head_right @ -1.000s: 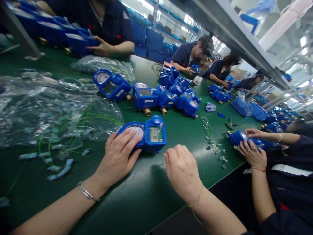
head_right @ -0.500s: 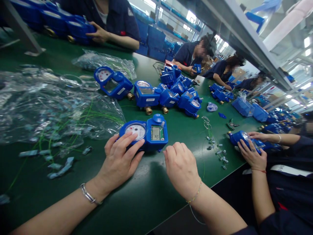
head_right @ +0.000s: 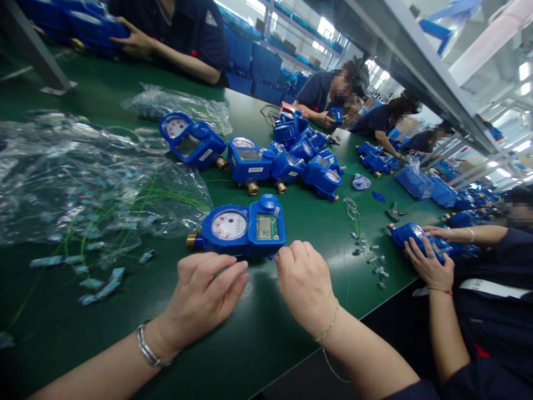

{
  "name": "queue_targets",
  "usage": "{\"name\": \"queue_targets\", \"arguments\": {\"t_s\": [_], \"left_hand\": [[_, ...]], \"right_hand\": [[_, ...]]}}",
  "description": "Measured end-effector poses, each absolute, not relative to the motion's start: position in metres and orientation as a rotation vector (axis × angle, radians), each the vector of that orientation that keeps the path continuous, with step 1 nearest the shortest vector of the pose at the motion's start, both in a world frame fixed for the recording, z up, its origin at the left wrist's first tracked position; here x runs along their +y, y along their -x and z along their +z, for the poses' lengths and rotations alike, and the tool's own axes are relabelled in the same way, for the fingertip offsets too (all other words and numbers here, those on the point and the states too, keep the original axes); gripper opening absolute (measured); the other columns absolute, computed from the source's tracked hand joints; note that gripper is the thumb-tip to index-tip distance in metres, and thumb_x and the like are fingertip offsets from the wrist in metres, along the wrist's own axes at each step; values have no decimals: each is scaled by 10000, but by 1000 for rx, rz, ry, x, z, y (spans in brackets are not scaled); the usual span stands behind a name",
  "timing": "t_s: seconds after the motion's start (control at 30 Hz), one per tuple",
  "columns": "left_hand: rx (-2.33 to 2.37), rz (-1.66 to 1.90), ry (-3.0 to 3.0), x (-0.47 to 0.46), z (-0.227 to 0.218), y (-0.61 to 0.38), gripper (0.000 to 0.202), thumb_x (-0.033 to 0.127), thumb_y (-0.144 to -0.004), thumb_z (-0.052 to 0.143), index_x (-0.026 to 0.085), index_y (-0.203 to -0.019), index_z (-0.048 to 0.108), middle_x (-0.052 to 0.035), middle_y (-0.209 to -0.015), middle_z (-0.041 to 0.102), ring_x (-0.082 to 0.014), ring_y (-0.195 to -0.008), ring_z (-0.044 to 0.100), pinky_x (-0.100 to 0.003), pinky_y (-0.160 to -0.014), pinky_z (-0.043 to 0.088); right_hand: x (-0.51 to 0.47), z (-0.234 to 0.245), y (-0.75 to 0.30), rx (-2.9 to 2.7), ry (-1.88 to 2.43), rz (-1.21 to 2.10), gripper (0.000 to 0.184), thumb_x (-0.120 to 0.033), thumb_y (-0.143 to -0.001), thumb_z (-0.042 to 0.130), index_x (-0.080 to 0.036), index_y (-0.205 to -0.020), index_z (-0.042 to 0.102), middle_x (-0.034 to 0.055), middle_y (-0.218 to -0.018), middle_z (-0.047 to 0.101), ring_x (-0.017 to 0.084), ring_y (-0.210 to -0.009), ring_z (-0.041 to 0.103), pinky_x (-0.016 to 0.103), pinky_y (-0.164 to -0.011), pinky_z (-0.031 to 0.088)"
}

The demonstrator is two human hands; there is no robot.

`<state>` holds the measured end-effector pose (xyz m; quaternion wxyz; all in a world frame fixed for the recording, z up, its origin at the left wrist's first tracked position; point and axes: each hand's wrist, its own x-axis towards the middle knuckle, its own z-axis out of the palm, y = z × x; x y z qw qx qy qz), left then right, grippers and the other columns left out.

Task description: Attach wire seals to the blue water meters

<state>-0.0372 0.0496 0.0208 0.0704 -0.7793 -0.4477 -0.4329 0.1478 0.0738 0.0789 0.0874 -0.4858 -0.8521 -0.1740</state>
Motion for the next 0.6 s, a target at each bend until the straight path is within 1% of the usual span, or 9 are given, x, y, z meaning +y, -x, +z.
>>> {"name": "queue_targets", "arguments": {"t_s": [0.07,0.1,0.2,0.27,0.3,0.37,0.43,0.5,0.6], "left_hand": [[-1587,-1326,2597,42,16,27,113,252,-808,550,203,-907,574,-48,-855,608,-208,-799,573,-364,-727,465],[-1796,-1349,2699,40,13,21,132,270,-831,507,199,-921,570,-56,-879,611,-201,-776,584,-349,-701,477],[-2521,-1651,2659,44,3,5,325,311,-861,414,170,-1146,480,-106,-1000,599,-179,-701,614,-299,-576,503],[-2808,-1863,2595,54,0,-5,409,329,-869,369,127,-1223,397,-116,-940,609,-164,-635,611,-268,-508,493],[-2868,-1906,2612,59,0,-9,409,337,-874,342,116,-1215,394,-99,-870,617,-155,-607,603,-255,-494,485],[-2860,-1845,2734,69,1,-15,369,356,-884,302,123,-1113,471,-52,-724,609,-139,-562,581,-234,-491,464],[-2810,-1695,2826,74,3,-16,351,374,-885,287,141,-936,544,-24,-624,581,-130,-512,548,-219,-468,425],[-2773,-1495,2869,73,5,-11,322,363,-867,331,156,-768,557,-19,-581,561,-134,-484,520,-229,-463,391],[-2656,-1183,2906,63,13,9,225,289,-785,473,168,-611,549,-41,-580,559,-179,-542,522,-300,-555,391]], "right_hand": [[76,74,-146,-2555,1440,-484,156,-219,-877,434,-191,-745,511,46,-732,492,189,-713,435,320,-633,338],[77,71,-145,-2567,1434,-459,156,-216,-879,432,-189,-748,512,46,-736,495,188,-718,438,319,-640,345],[80,57,-143,-2564,1412,-331,163,-214,-885,421,-183,-764,526,47,-752,506,183,-746,456,309,-666,374],[80,48,-143,-2519,1400,-210,171,-217,-891,406,-175,-795,542,50,-764,518,179,-767,472,305,-693,396],[80,45,-143,-2488,1388,-148,173,-212,-892,398,-170,-818,549,52,-771,524,179,-775,479,307,-708,406],[79,41,-145,-2428,1356,-34,172,-186,-885,386,-159,-882,556,60,-796,538,180,-795,492,316,-737,424],[75,39,-150,-2368,1327,78,195,-152,-866,383,-148,-979,542,70,-841,552,181,-827,507,325,-762,439],[70,37,-157,-2285,1331,197,268,-137,-847,393,-146,-1094,497,75,-893,563,177,-852,520,332,-783,449],[58,26,-171,-2140,1409,381,350,-157,-820,455,-172,-1170,450,66,-949,575,178,-894,530,358,-841,436]]}}
